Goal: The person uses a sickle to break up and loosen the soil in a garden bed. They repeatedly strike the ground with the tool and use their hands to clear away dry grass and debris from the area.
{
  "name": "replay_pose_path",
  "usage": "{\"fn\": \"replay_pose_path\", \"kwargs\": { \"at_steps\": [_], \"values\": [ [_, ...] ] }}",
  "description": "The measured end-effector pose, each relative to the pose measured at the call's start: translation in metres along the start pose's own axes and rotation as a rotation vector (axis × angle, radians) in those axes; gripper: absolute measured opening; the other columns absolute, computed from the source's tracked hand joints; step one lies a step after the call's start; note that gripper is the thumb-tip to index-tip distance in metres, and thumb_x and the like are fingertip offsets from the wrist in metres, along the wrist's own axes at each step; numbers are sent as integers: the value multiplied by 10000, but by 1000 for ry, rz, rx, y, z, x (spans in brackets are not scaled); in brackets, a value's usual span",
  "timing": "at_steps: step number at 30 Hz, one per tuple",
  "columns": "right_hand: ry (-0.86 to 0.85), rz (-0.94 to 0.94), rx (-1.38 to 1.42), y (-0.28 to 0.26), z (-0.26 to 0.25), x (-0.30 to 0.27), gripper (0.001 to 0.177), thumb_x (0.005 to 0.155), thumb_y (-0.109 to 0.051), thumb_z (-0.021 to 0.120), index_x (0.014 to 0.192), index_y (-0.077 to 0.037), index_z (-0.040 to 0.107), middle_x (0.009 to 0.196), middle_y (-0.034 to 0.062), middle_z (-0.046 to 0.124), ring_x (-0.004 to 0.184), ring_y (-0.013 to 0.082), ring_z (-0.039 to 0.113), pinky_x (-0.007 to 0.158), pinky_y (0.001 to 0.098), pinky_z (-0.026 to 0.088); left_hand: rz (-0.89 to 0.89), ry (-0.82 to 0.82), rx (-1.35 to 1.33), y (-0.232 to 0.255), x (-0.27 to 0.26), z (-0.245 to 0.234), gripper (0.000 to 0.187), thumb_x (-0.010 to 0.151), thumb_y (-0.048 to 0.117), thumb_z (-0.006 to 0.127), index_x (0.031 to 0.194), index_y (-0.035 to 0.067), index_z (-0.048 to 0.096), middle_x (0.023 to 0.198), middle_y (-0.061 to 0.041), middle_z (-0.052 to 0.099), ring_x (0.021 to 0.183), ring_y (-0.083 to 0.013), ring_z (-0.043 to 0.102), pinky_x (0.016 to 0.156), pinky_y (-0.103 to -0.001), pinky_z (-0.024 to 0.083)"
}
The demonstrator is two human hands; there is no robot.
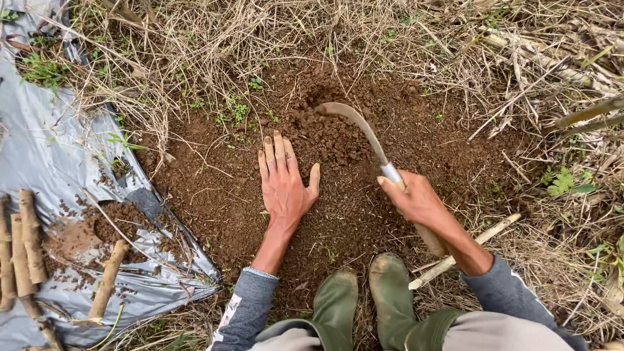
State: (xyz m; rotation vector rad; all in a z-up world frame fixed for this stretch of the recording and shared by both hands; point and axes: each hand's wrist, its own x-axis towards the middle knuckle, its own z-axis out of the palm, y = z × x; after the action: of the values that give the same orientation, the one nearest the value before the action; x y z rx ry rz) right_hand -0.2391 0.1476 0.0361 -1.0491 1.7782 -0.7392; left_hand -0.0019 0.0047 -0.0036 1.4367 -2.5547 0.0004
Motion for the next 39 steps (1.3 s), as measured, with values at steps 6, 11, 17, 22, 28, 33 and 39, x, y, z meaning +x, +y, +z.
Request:
{"fn": "replay_pose_path", "kwargs": {
  "at_steps": [6, 11, 17, 22, 28, 33, 39],
  "values": [
    [91, -76, 36, 15, -7, -6, 252, 1023, -190, 583, 900, 27, 619, 534, 98, 576, 371, 143, 512, 374, 280, 468, 5, 25, 26, 0, 5, 1, 825, 1002, 611, 397, 1548, -8, 387, 1634, -236, 330, 1550, -380, 215, 1256, -530, 66],
    [155, -140, 260, 47, 5, 2, 195, 1048, -130, 528, 924, 3, 599, 526, 77, 593, 355, 142, 545, 345, 258, 487, 12, 18, 20, 0, 4, 0, 819, 1002, 600, 398, 1547, -11, 386, 1631, -238, 337, 1547, -380, 225, 1255, -527, 78],
    [9, -56, 303, 33, 12, 9, 233, 1065, -157, 479, 967, 33, 572, 524, 64, 574, 336, 116, 497, 314, 258, 472, -3, 22, 49, 2, 4, 2, 830, 991, 616, 392, 1547, 0, 390, 1642, -225, 319, 1552, -370, 213, 1257, -523, 72],
    [14, -16, 316, 6, 9, 0, 275, 1062, -179, 382, 1167, 56, 476, 618, 78, 555, 399, 131, 527, 348, 297, 504, -11, 14, 39, -2, 2, 1, 821, 986, 617, 413, 1537, 9, 407, 1644, -221, 312, 1552, -362, 223, 1263, -518, 88],
    [-109, -54, 605, -31, 39, 29, 297, 1071, -226, 335, 1145, 24, 477, 619, 38, 498, 387, 123, 500, 305, 283, 491, -31, 71, -231, -22, -6, -14, 750, 984, 551, 508, 1504, 13, 455, 1578, -251, 403, 1486, -382, 362, 1245, -514, 189],
    [-193, 109, 630, -61, 64, 66, 333, 1108, -243, 303, 1125, 17, 509, 640, 11, 481, 406, 82, 479, 304, 255, 482, -165, 196, -99, -67, -19, -32, 735, 987, 534, 531, 1523, 39, 444, 1618, -222, 350, 1513, -362, 310, 1250, -499, 173],
    [-386, 224, 507, -74, 51, 38, 335, 1107, -209, 316, 1094, 47, 530, 612, 35, 502, 382, 114, 479, 281, 267, 466, -286, 202, -75, -108, -23, -30, 758, 981, 544, 551, 1548, 60, 416, 1625, -215, 332, 1505, -361, 320, 1246, -509, 173]
  ]
}}
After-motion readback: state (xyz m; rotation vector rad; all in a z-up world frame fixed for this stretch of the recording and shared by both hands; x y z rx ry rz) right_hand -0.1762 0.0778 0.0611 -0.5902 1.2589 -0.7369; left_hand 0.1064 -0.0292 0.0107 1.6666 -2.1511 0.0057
